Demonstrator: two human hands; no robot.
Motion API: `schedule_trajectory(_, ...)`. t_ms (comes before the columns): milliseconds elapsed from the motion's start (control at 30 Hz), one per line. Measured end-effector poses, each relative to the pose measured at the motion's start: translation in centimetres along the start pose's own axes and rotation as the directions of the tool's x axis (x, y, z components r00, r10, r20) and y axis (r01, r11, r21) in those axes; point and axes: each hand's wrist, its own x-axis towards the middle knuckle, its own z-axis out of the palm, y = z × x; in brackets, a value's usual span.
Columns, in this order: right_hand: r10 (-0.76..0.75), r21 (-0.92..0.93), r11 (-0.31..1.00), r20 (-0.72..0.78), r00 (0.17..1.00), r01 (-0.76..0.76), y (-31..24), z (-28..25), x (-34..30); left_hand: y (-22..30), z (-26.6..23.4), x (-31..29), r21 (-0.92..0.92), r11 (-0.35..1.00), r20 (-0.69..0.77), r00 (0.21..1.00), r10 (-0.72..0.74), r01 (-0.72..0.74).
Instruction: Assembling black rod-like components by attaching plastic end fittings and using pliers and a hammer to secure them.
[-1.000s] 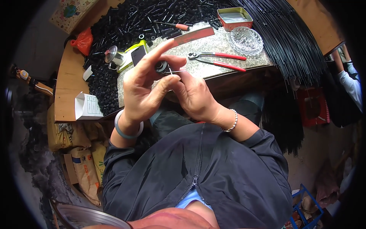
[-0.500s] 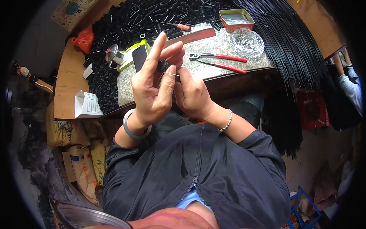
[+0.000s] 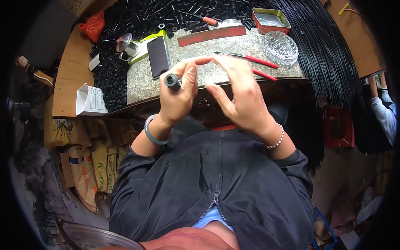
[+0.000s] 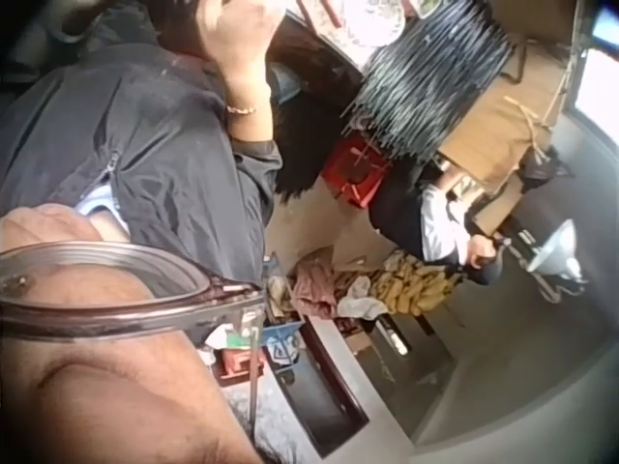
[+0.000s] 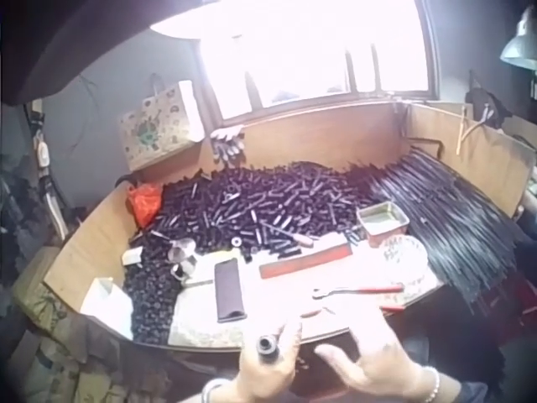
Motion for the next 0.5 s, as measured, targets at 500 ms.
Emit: schedule_trajectory(500, -0.050, -0.666, 0.740, 0.077, 0.996, 0.089, 10.8, -0.1, -2.1, -1.9, -1.4, -1.3, -0.133, 0.991, -0.120, 0.992, -0.022, 0.006)
